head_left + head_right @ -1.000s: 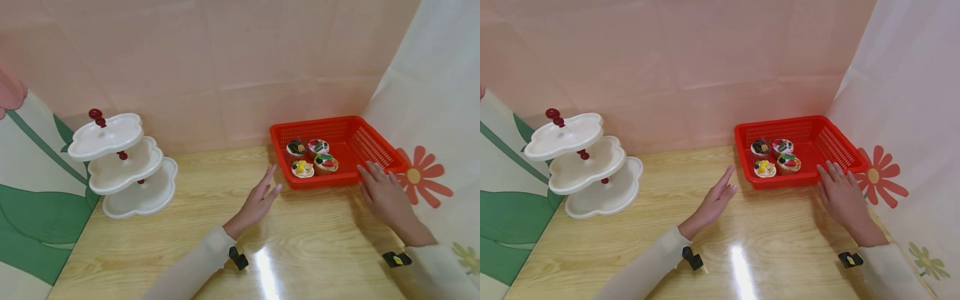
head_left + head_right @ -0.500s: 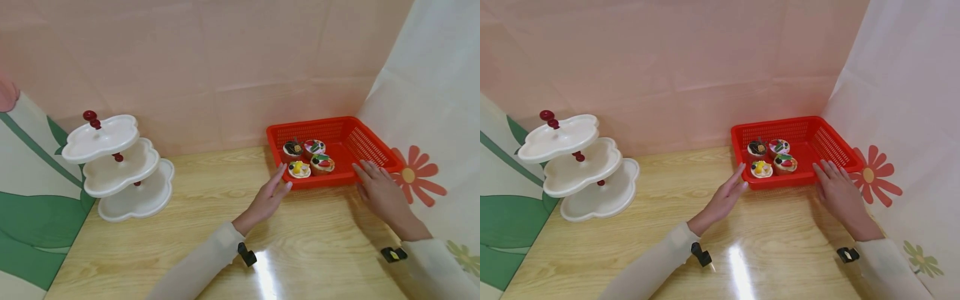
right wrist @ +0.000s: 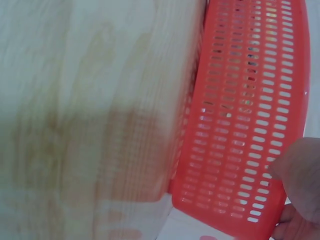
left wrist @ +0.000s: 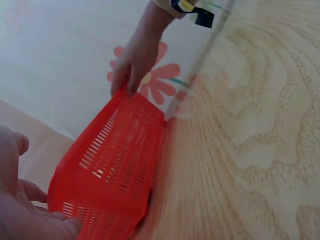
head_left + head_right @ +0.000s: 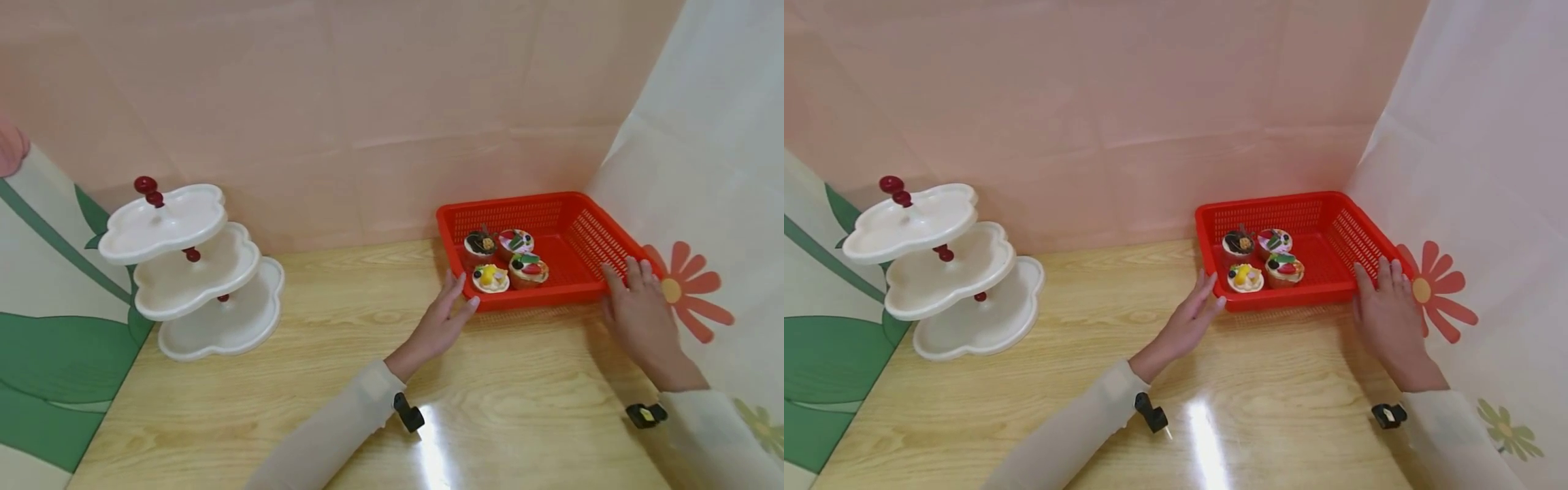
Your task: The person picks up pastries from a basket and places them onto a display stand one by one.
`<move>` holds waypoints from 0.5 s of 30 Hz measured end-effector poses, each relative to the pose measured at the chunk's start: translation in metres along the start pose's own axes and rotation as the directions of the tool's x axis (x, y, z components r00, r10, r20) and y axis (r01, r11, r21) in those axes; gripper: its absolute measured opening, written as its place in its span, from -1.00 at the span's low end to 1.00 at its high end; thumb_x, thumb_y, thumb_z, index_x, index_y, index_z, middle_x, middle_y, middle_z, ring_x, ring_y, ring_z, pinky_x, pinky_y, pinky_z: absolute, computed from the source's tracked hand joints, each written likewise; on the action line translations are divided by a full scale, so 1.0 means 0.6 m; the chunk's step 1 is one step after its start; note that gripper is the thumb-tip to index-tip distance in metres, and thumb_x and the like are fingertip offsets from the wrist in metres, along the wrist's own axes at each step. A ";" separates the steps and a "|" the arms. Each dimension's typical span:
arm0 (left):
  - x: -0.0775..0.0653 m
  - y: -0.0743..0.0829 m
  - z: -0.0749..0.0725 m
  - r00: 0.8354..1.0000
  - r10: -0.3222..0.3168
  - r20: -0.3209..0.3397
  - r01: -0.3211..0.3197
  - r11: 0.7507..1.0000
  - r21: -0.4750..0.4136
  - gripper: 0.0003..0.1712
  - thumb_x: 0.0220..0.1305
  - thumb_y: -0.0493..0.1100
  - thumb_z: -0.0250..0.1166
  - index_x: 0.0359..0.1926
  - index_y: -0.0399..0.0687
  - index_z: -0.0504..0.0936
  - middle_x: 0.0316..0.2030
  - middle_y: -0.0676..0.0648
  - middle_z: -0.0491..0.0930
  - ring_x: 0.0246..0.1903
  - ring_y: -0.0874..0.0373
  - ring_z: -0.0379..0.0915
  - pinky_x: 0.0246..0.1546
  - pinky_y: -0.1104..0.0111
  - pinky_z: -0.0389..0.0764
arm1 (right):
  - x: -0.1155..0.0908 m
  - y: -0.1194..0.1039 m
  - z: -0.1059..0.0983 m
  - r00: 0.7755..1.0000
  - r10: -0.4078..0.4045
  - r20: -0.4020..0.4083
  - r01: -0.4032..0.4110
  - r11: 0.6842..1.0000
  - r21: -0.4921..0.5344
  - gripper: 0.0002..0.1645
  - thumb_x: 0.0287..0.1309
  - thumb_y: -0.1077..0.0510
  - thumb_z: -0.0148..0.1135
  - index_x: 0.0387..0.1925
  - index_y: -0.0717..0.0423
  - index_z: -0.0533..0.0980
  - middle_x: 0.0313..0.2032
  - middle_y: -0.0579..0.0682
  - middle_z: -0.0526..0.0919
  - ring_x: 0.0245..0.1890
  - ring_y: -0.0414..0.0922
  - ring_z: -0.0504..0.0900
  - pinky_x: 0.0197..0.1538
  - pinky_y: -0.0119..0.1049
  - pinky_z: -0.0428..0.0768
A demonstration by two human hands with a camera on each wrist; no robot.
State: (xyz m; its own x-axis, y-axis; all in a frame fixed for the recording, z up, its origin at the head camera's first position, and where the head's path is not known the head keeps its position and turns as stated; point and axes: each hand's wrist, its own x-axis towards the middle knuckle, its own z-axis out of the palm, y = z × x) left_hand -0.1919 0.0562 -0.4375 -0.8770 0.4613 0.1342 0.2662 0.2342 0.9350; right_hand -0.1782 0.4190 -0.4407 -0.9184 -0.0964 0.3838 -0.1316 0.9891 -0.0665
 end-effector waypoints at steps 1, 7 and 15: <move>0.001 -0.001 0.001 1.000 -0.002 0.004 0.002 1.000 -0.002 -0.19 0.56 0.25 -0.03 0.61 0.02 -0.01 0.61 -0.01 -0.30 0.57 0.07 -0.29 0.52 0.09 -0.04 | -0.002 0.003 0.000 1.000 0.000 -0.006 0.000 1.000 -0.001 -0.26 0.27 0.31 0.17 0.43 0.37 0.19 0.39 0.64 0.08 0.43 0.54 -0.02 0.48 0.31 -0.13; 0.002 -0.004 0.007 1.000 0.000 -0.002 0.000 1.000 -0.031 -0.20 0.56 0.22 -0.02 0.61 0.03 -0.03 0.59 0.00 -0.12 0.54 0.16 -0.13 0.47 0.27 0.11 | -0.006 0.007 -0.009 0.999 -0.018 0.032 0.018 1.000 -0.003 -0.10 0.22 0.37 0.26 0.53 0.23 0.11 0.42 0.54 0.11 0.46 0.46 -0.02 0.43 0.34 -0.06; -0.001 -0.003 0.008 1.000 0.019 0.007 -0.019 0.999 -0.038 -0.18 0.57 0.18 0.00 0.61 -0.03 -0.06 0.59 0.05 -0.13 0.55 0.22 -0.21 0.47 0.32 0.09 | -0.007 0.001 -0.014 0.999 0.009 0.053 -0.009 1.000 -0.008 -0.08 0.21 0.40 0.29 0.54 0.16 0.14 0.45 0.50 0.10 0.49 0.41 -0.06 0.32 0.44 0.07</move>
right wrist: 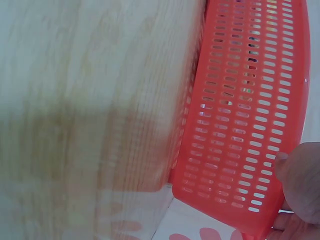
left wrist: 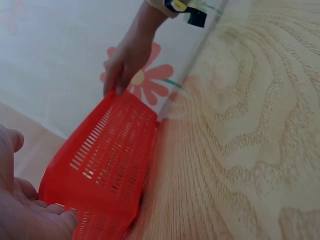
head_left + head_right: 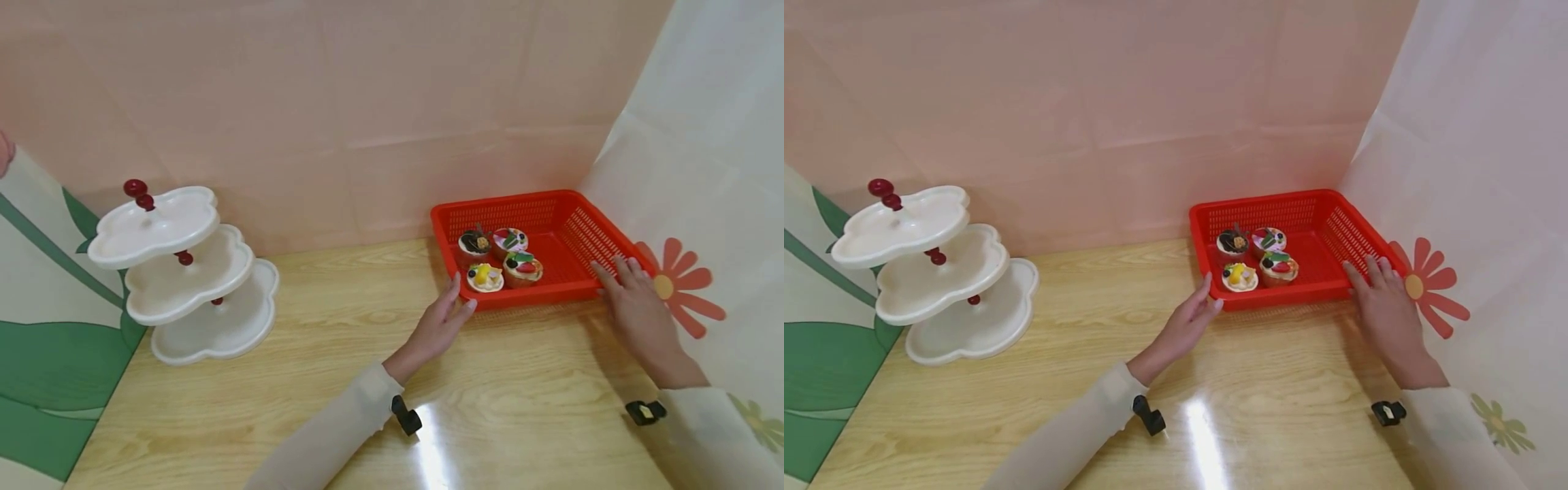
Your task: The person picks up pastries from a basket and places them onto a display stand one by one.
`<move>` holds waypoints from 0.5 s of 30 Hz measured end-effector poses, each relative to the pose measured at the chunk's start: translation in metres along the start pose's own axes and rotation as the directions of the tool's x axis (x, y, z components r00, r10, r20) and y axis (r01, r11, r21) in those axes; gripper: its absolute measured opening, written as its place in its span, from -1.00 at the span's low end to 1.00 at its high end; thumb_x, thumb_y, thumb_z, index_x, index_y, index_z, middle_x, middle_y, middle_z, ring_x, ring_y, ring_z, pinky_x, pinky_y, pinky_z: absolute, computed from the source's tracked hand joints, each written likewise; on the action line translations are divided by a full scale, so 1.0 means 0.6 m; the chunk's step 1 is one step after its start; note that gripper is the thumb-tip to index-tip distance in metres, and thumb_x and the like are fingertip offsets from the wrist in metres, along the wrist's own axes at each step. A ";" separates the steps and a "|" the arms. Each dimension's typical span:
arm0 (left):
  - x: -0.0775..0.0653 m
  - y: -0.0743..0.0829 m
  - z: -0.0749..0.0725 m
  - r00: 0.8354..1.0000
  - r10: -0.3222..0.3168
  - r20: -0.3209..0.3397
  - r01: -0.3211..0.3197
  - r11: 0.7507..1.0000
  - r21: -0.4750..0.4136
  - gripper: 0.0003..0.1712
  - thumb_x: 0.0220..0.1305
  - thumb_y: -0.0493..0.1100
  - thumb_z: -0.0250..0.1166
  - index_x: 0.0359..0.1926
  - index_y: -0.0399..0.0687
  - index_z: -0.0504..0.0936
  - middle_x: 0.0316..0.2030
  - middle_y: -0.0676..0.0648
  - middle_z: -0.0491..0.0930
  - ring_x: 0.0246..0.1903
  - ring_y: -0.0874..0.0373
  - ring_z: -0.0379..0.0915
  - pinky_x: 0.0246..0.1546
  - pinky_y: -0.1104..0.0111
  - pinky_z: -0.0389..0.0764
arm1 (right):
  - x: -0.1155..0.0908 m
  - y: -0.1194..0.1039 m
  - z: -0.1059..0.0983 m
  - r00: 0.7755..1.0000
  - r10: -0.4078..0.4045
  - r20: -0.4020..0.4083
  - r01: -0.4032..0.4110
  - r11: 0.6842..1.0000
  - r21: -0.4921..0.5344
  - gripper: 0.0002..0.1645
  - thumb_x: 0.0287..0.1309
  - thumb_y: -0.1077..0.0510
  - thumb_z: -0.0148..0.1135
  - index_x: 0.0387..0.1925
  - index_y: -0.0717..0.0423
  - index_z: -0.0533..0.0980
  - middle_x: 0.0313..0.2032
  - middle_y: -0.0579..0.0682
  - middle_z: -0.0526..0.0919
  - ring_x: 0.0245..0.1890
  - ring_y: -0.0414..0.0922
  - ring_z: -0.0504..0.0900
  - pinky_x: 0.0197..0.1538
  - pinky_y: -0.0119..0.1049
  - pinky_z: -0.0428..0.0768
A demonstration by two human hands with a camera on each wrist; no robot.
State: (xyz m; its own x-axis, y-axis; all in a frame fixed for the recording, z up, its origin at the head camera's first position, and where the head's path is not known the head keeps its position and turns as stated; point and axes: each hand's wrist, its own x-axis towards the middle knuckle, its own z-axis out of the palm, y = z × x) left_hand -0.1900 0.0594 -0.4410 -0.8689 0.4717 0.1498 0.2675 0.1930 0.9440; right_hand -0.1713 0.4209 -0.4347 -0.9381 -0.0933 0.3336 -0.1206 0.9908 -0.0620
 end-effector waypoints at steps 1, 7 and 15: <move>0.002 0.000 0.001 1.000 0.000 0.000 0.000 1.000 0.005 -0.18 0.57 0.18 0.00 0.61 -0.04 -0.07 0.59 0.06 -0.13 0.55 0.23 -0.21 0.47 0.32 0.09 | 0.001 0.002 0.001 1.000 -0.004 -0.008 0.004 1.000 0.004 -0.10 0.20 0.40 0.29 0.53 0.17 0.16 0.44 0.50 0.11 0.49 0.41 -0.05 0.32 0.44 0.06; 0.007 -0.004 0.007 1.000 -0.001 -0.004 0.001 0.999 0.046 -0.17 0.56 0.20 0.01 0.62 0.00 -0.08 0.59 0.10 -0.15 0.54 0.25 -0.22 0.50 0.27 0.02 | 0.004 0.014 0.006 0.999 -0.022 -0.050 0.022 1.000 0.004 -0.08 0.16 0.41 0.32 0.52 0.15 0.20 0.45 0.47 0.14 0.47 0.43 0.01 0.25 0.48 0.16; 0.000 -0.007 0.007 0.999 -0.027 -0.016 0.029 0.995 0.097 -0.14 0.54 0.24 0.02 0.63 0.03 -0.10 0.59 0.10 -0.19 0.56 0.19 -0.23 0.51 0.17 -0.01 | -0.001 0.014 0.008 0.992 -0.072 -0.107 0.072 0.997 -0.001 -0.17 0.21 0.39 0.27 0.49 0.15 0.25 0.40 0.47 0.24 0.42 0.46 0.12 0.06 0.50 0.33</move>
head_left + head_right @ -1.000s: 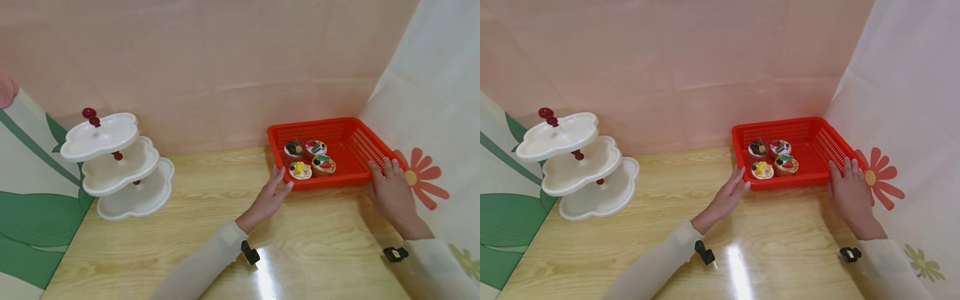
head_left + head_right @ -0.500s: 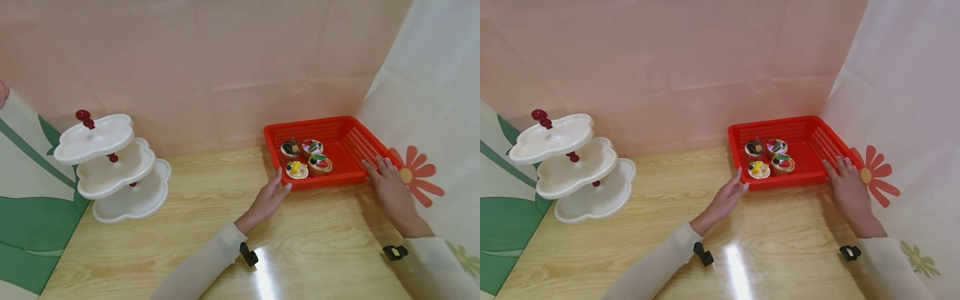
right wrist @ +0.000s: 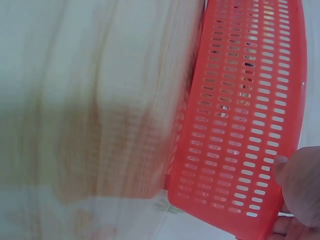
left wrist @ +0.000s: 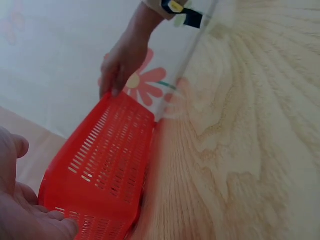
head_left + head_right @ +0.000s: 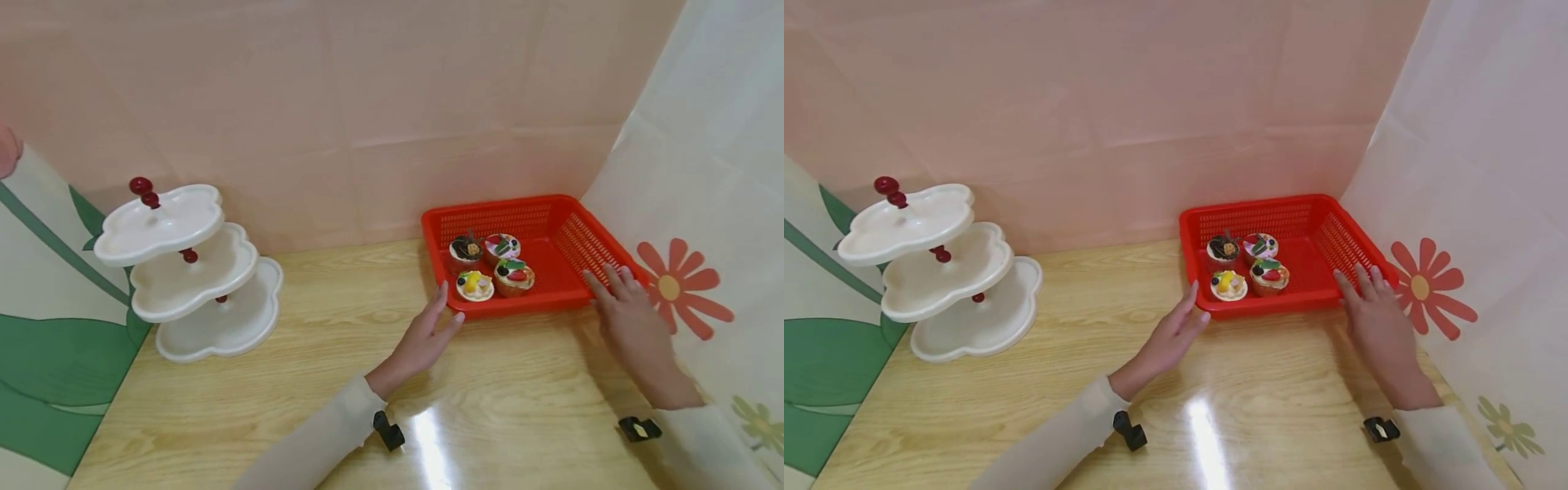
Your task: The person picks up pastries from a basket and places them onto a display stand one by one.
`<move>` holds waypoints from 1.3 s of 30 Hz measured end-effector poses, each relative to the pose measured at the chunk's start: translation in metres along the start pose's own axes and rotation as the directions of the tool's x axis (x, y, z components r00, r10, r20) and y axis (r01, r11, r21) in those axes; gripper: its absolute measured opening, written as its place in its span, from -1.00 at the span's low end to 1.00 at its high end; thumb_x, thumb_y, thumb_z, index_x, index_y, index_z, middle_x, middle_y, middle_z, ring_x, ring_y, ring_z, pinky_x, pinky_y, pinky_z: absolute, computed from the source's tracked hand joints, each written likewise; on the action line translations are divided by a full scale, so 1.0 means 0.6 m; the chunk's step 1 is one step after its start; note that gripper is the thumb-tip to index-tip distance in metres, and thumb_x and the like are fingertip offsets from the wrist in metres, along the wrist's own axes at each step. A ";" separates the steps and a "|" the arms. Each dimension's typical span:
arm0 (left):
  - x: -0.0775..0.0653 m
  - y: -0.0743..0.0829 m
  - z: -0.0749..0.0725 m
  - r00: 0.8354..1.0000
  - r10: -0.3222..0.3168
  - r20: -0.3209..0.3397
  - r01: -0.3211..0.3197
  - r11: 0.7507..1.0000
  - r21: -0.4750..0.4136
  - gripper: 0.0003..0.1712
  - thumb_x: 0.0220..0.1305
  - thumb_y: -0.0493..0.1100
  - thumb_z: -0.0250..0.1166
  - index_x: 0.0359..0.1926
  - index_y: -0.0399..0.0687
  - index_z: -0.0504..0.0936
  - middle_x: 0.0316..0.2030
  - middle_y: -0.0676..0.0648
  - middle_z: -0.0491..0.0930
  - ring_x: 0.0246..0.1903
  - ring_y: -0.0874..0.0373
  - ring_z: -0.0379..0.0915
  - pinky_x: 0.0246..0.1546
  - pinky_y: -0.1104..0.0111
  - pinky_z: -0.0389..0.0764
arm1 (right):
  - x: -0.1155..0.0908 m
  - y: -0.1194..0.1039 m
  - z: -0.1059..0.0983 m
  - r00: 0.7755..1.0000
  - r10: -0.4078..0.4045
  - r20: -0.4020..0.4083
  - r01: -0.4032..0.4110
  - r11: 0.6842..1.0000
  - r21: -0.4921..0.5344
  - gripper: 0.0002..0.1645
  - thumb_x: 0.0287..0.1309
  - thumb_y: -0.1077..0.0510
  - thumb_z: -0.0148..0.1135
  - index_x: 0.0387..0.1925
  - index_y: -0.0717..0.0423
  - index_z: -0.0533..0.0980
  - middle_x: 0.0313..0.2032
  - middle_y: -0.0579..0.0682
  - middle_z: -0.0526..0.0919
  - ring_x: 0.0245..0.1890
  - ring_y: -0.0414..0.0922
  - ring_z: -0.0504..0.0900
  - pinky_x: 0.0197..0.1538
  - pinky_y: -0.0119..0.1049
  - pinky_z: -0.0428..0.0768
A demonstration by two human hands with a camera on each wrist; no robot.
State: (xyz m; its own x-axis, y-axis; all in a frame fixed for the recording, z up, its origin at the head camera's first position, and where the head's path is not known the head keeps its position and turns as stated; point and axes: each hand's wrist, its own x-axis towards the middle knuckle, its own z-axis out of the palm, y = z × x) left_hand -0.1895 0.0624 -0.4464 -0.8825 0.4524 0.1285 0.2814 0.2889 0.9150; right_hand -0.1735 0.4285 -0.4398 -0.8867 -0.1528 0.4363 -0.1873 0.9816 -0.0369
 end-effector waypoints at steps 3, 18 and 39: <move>0.000 0.000 0.001 1.000 0.005 -0.004 -0.005 1.000 -0.003 -0.14 0.55 0.23 0.02 0.63 0.06 -0.12 0.60 0.12 -0.20 0.56 0.19 -0.25 0.52 0.16 -0.03 | 0.001 0.002 -0.001 1.000 -0.021 -0.017 0.021 1.000 -0.008 -0.21 0.20 0.40 0.27 0.46 0.17 0.30 0.38 0.46 0.29 0.40 0.46 0.17 0.11 0.48 0.33; -0.017 -0.001 -0.007 1.000 -0.003 -0.002 0.003 1.000 -0.014 -0.21 0.57 0.13 0.03 0.62 0.24 -0.13 0.59 0.14 -0.21 0.56 0.19 -0.26 0.50 0.08 0.03 | 0.000 -0.016 -0.016 0.998 -0.053 0.019 0.054 0.995 -0.085 -0.20 0.03 0.33 0.45 0.35 0.20 0.42 0.37 0.33 0.37 0.35 0.40 0.31 0.06 0.32 0.51; 0.087 -0.017 -0.014 0.996 0.037 -0.087 -0.029 0.995 0.099 -0.06 0.57 0.11 0.05 0.61 0.19 -0.41 0.60 0.15 -0.53 0.57 0.18 -0.47 0.47 0.05 0.08 | 0.086 0.136 -0.011 0.972 0.030 0.235 -0.144 0.862 0.486 -0.13 0.55 0.01 0.01 0.62 0.00 -0.22 0.60 0.21 -0.26 0.54 0.34 -0.20 0.32 0.53 -0.01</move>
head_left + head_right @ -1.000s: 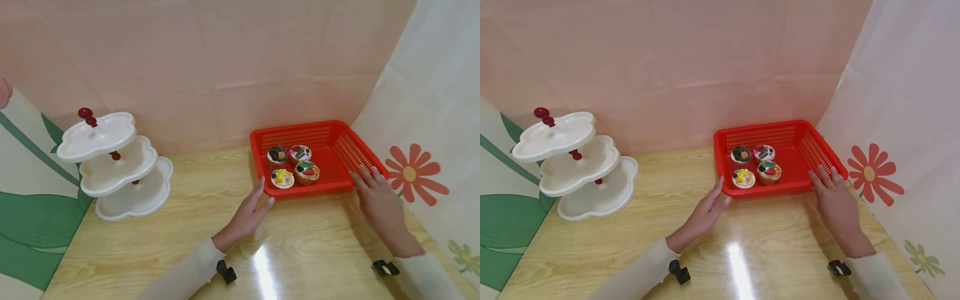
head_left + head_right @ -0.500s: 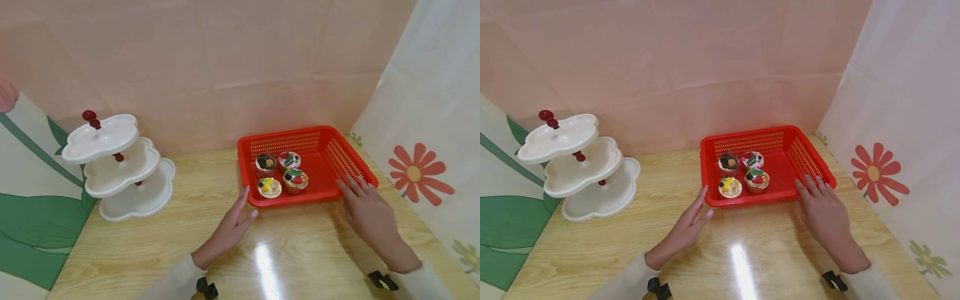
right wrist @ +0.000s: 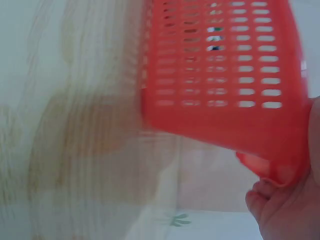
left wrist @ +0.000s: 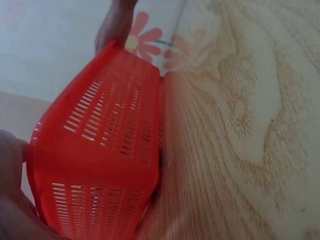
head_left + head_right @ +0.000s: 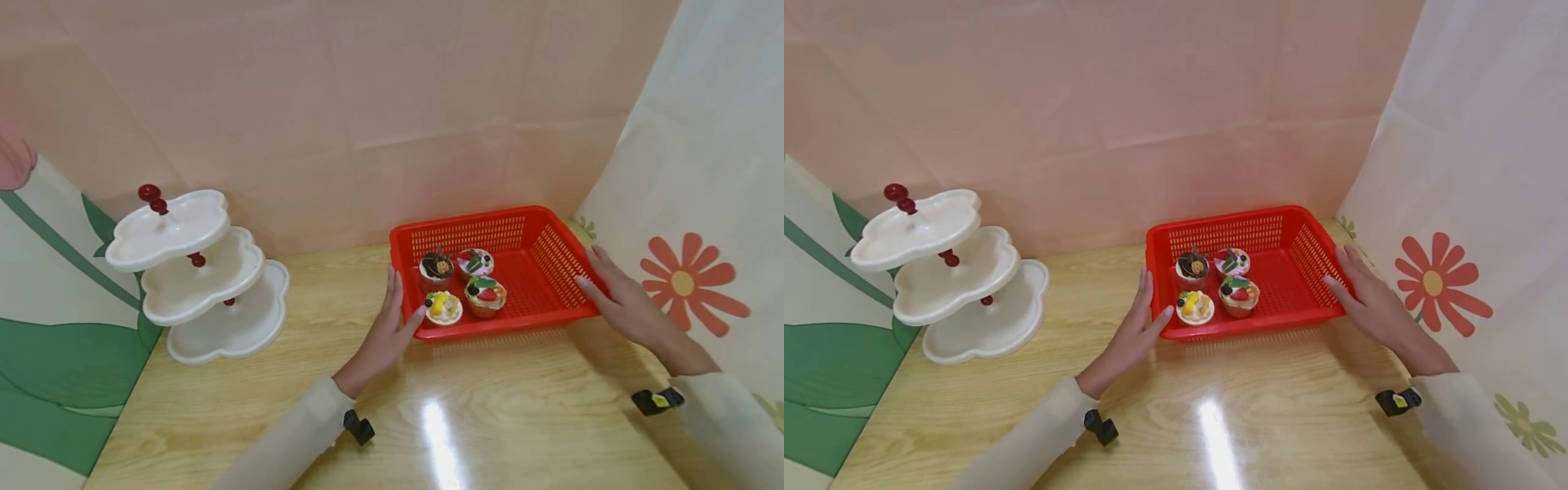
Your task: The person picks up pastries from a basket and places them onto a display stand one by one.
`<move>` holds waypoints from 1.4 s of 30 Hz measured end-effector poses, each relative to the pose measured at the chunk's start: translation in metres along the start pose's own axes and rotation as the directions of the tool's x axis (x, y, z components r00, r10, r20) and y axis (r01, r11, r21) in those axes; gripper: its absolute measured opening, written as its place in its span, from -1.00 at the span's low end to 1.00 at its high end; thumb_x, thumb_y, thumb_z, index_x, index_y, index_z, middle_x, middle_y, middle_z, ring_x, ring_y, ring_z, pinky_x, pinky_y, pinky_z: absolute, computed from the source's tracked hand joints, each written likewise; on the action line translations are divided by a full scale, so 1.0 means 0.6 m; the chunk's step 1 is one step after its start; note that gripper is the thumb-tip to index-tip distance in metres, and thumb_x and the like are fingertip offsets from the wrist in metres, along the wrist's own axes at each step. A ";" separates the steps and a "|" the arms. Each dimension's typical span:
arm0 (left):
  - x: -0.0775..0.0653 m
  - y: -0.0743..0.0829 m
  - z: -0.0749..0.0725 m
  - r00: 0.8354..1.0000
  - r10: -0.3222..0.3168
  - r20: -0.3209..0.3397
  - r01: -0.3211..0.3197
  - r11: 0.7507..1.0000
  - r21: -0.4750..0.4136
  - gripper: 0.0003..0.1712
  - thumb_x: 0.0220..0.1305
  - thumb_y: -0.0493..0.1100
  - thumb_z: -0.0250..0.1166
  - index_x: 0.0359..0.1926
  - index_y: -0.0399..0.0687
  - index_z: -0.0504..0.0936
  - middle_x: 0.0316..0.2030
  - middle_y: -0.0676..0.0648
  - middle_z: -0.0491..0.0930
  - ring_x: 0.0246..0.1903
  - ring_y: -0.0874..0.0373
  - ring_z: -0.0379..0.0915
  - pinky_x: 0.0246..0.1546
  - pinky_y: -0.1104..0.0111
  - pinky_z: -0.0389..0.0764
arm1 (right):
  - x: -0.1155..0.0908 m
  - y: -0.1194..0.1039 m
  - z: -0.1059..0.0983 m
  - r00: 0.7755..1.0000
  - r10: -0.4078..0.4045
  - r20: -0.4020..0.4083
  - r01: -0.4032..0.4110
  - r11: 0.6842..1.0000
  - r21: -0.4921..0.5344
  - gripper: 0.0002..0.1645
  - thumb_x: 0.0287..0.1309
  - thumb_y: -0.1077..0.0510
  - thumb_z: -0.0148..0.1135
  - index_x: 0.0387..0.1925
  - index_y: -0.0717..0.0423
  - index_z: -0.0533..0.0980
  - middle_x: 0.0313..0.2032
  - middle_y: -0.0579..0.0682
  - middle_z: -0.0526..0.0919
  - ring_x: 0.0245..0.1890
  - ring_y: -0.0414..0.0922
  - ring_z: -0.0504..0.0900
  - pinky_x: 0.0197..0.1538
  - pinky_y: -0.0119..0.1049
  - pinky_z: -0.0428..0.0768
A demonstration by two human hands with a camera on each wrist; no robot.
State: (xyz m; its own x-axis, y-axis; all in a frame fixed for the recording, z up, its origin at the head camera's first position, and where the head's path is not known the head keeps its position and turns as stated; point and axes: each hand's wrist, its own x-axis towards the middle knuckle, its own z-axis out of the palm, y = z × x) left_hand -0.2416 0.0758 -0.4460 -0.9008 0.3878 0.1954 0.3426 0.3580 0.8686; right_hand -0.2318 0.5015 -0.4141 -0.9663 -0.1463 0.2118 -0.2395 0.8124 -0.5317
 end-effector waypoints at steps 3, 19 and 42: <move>0.003 0.002 0.004 1.000 -0.005 0.000 0.005 0.999 0.034 -0.08 0.59 0.03 0.03 0.61 0.17 -0.42 0.60 0.10 -0.55 0.57 0.16 -0.47 0.46 0.04 0.10 | 0.006 0.012 0.005 1.000 -0.010 0.022 0.010 0.999 0.031 -0.13 0.55 0.02 0.00 0.60 0.08 -0.23 0.59 0.22 -0.27 0.56 0.29 -0.27 0.42 0.42 -0.16; 0.001 0.002 0.005 1.000 -0.006 -0.030 0.015 0.955 0.298 -0.24 0.64 0.06 -0.18 0.63 -0.09 -0.26 0.62 0.03 -0.47 0.58 0.13 -0.38 0.43 0.05 0.18 | 0.004 0.009 0.014 0.999 -0.033 -0.002 0.033 0.998 -0.053 -0.12 0.53 0.03 0.04 0.59 0.19 -0.16 0.56 0.36 -0.11 0.48 0.45 -0.01 0.17 0.57 0.22; -0.008 0.011 0.008 0.997 -0.058 -0.050 0.069 0.959 0.274 -0.23 0.63 -0.04 -0.06 0.64 0.02 -0.23 0.62 0.14 -0.40 0.57 0.20 -0.37 0.43 0.03 0.17 | -0.003 -0.005 0.011 0.999 -0.032 0.009 0.033 0.987 -0.158 -0.13 0.57 -0.10 -0.06 0.56 0.33 -0.12 0.56 0.37 -0.11 0.43 0.46 0.12 0.13 0.51 0.34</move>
State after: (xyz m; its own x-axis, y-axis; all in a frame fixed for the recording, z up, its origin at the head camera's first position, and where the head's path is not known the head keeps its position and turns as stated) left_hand -0.2338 0.0806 -0.4435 -0.9312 0.3239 0.1671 0.3393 0.6028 0.7222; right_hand -0.2302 0.4955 -0.4183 -0.9590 -0.1771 0.2215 -0.2533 0.8861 -0.3883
